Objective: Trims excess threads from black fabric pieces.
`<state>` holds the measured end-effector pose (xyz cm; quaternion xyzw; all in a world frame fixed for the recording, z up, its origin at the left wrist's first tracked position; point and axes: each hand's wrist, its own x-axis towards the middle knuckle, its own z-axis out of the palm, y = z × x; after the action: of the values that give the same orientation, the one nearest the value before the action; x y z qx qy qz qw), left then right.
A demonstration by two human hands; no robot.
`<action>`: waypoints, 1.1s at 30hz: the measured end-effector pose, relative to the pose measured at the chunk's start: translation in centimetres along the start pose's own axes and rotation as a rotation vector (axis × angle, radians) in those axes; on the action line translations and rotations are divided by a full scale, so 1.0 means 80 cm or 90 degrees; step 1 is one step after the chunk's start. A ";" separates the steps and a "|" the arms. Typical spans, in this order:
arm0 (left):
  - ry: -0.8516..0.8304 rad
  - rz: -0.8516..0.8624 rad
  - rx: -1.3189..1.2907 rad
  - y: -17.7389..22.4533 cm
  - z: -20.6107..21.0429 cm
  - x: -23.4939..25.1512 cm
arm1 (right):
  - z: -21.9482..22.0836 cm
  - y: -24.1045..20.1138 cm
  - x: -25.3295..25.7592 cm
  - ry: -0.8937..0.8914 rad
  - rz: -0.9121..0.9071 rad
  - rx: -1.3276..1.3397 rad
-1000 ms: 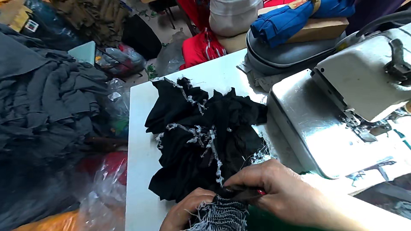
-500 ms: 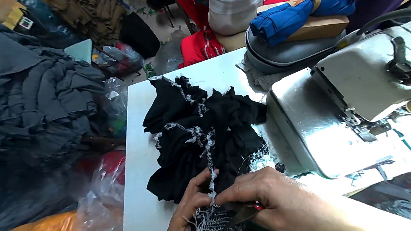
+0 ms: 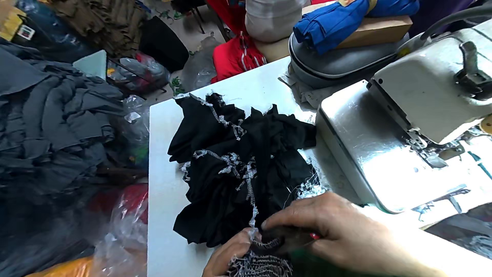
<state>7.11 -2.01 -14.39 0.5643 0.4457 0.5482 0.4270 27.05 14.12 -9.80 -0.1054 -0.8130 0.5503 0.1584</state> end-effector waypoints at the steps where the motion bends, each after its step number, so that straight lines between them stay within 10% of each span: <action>1: 0.016 -0.010 0.006 0.001 0.000 -0.002 | -0.005 0.002 -0.003 0.025 0.014 -0.042; 7: 0.066 -0.021 -0.018 -0.005 0.000 -0.007 | -0.024 0.013 -0.028 0.269 0.114 -0.242; 16: 0.066 -0.009 0.021 -0.001 0.001 -0.002 | 0.008 -0.014 -0.044 -0.141 0.298 0.369; 33: 0.056 -0.036 0.020 -0.004 0.003 -0.006 | 0.007 0.001 -0.030 0.086 0.327 0.502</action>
<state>7.31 -2.43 -14.79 0.5334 0.4887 0.5531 0.4132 29.06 12.87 -10.43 -0.2703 -0.4774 0.8303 0.0978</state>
